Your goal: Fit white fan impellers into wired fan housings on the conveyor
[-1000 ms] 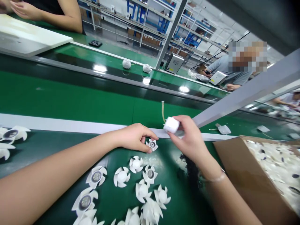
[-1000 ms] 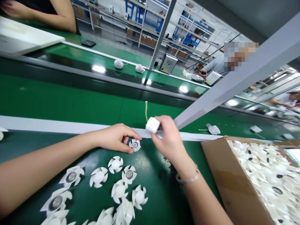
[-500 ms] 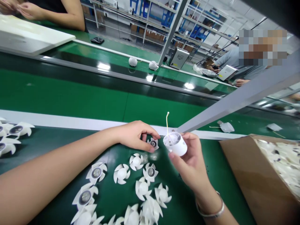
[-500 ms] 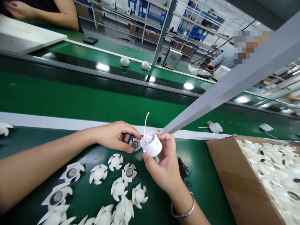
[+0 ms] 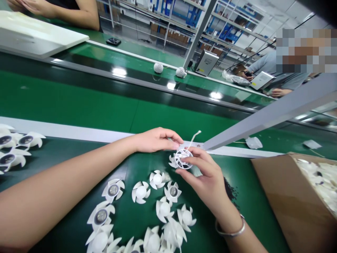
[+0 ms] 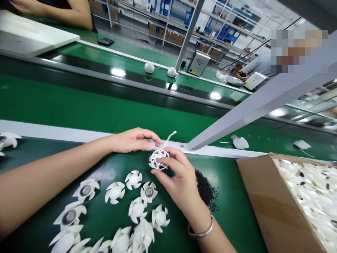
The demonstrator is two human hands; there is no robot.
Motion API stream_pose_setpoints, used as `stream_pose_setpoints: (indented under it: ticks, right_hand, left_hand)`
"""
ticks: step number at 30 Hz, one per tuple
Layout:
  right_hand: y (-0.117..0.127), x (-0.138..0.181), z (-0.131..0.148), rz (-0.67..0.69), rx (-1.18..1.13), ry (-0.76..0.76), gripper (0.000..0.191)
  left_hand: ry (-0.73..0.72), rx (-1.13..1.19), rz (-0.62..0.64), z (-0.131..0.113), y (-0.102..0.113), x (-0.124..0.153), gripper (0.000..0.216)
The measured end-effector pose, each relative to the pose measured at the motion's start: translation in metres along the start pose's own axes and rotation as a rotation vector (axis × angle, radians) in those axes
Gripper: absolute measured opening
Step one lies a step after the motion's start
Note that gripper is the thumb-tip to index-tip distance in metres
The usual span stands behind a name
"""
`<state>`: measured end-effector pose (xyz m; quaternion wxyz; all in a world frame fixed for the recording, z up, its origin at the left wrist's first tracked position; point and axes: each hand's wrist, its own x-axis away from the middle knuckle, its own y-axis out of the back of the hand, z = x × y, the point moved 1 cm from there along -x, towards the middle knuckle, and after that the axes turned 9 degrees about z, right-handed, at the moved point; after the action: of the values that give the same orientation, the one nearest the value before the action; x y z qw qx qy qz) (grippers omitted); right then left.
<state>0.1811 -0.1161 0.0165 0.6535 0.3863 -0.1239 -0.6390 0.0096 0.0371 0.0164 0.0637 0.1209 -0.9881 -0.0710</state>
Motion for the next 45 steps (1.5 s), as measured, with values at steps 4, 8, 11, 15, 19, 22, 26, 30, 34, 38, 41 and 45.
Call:
stream_pose_setpoints:
  ticks: [4,8,11,15,19,22,26,30,34,38,41,45]
  right_hand:
    - [-0.003,0.0,0.001,0.059,0.179,0.058,0.023]
    - [-0.005,0.002,-0.004,0.058,0.242,0.036,0.022]
    - [-0.005,0.0,-0.01,0.046,0.155,-0.017,0.021]
    - [-0.001,-0.005,-0.016,0.045,0.076,-0.021,0.022]
    - [0.002,-0.005,-0.02,0.124,0.092,0.018,0.02]
    - [0.002,-0.005,-0.021,0.095,0.216,-0.003,0.022]
    - [0.022,-0.005,-0.017,-0.066,0.394,-0.079,0.046]
    - [0.07,0.014,-0.013,-0.122,0.391,-0.202,0.013]
    - [0.093,0.056,-0.016,0.031,0.445,-0.281,0.008]
    - [0.078,0.092,-0.018,0.149,0.47,-0.207,0.008]
    - [0.067,0.102,-0.018,0.166,0.487,-0.159,0.011]
    - [0.064,0.1,-0.019,0.216,0.53,-0.132,0.012]
  left_hand:
    - [0.03,-0.095,0.002,0.004,-0.005,-0.002,0.045]
    - [0.09,-0.136,0.016,0.002,-0.008,-0.005,0.043]
    - [0.127,-0.156,-0.05,-0.001,-0.009,-0.009,0.038]
    - [0.16,-0.184,-0.117,0.002,-0.013,-0.012,0.037]
    - [0.058,-0.249,-0.183,0.005,-0.014,-0.007,0.036]
    - [-0.056,-0.12,-0.121,-0.001,-0.016,-0.002,0.045]
    - [-0.072,-0.051,0.203,-0.021,-0.027,0.006,0.029]
    - [-0.055,-0.276,0.408,-0.026,-0.042,0.011,0.018]
    - [-0.072,-0.45,0.313,-0.019,-0.042,0.008,0.016]
    - [-0.129,-0.499,0.213,-0.012,-0.034,0.002,0.019]
    - [-0.137,-0.477,0.175,-0.008,-0.031,-0.001,0.02]
    - [-0.139,-0.459,0.158,-0.004,-0.031,-0.001,0.02]
